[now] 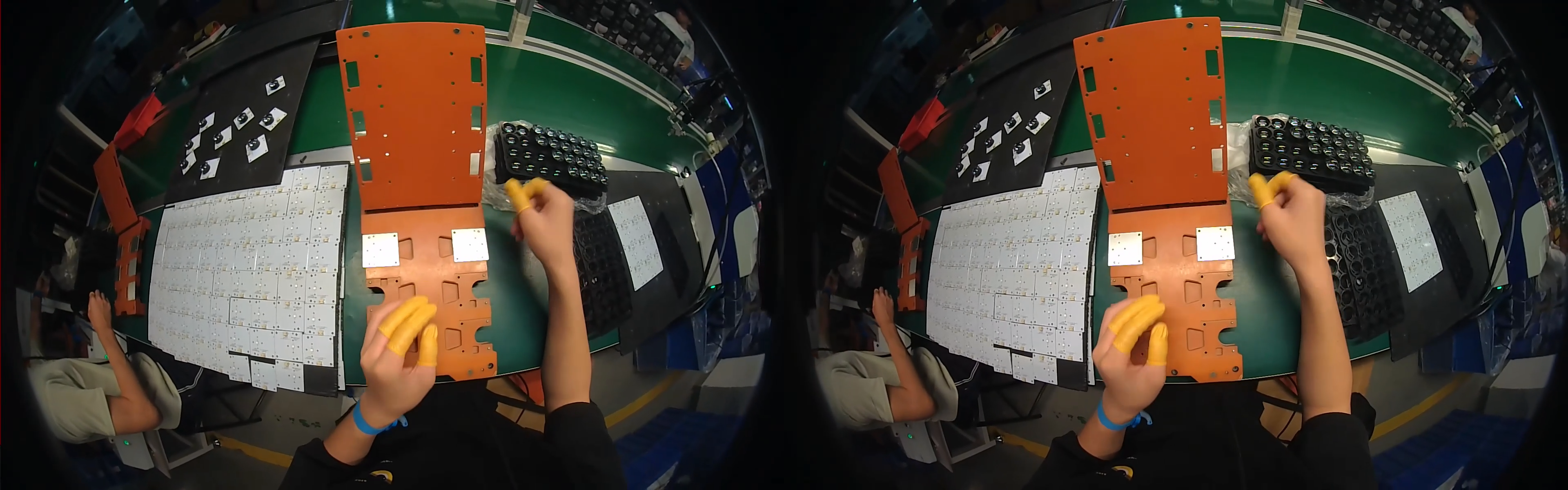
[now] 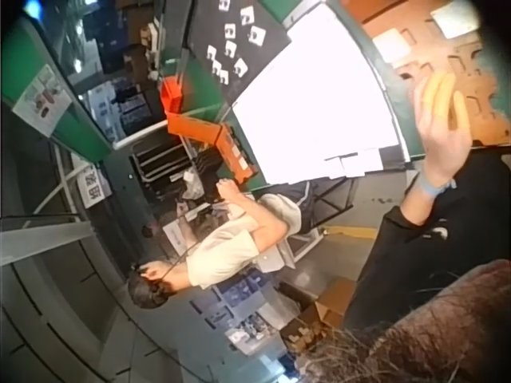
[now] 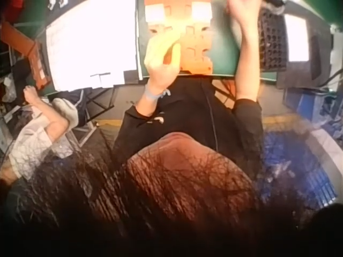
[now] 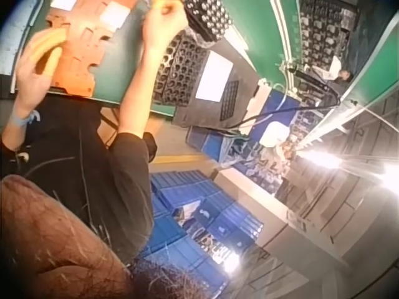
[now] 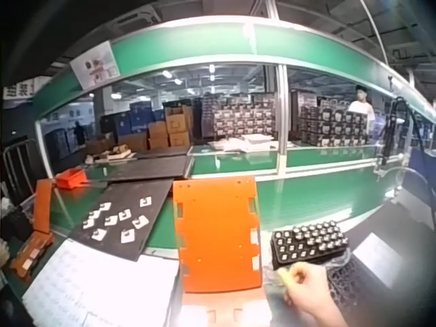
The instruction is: Assembling LED circuit boards into an orange fixture plate and applying adhesive pads at a factory workstation.
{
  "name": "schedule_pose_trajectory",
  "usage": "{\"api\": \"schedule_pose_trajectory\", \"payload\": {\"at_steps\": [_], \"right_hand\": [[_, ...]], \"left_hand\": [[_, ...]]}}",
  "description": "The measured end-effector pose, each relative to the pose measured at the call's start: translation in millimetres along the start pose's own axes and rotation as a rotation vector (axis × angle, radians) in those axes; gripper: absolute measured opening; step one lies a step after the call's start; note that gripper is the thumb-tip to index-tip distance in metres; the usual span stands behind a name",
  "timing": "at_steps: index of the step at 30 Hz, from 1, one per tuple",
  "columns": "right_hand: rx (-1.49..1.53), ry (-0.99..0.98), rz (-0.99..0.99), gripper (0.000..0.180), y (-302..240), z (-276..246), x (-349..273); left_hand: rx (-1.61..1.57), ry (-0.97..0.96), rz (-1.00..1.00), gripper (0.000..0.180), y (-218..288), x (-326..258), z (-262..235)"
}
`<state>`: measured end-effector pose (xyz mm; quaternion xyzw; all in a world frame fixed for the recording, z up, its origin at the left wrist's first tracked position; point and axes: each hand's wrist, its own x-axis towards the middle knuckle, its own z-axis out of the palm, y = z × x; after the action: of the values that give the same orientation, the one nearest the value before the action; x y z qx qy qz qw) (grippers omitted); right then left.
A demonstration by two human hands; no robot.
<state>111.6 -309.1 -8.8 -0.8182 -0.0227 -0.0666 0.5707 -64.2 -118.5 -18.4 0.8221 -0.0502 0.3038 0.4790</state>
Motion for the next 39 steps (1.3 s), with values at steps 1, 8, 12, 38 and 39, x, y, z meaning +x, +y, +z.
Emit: {"api": "schedule_pose_trajectory", "payload": {"at_steps": [1, 8, 12, 38, 39], "right_hand": [[0.014, 0.128, -0.039, 0.016, 8, 1, 4], [-0.538, 0.515, -0.401, 0.024, 14, -20, 19], [-0.954, 0.627, -0.462, 0.029, 24, -26, 20], [-1.001, 0.497, -0.502, 0.026, 53, -46, 64], [-0.966, 0.501, -0.510, 0.026, 54, -48, 66]], "left_hand": [[0.004, -0.016, 0.007, 0.025, 4, -5, -4], [0.099, -0.052, -0.022, 0.022, 12, -41, -52], [0.306, 0.012, -0.043, 0.022, 9, -63, -79], [0.604, -0.027, -0.371, 0.042, -33, -131, -136], [0.604, -0.031, -0.370, 0.042, -35, -130, -137]]}}
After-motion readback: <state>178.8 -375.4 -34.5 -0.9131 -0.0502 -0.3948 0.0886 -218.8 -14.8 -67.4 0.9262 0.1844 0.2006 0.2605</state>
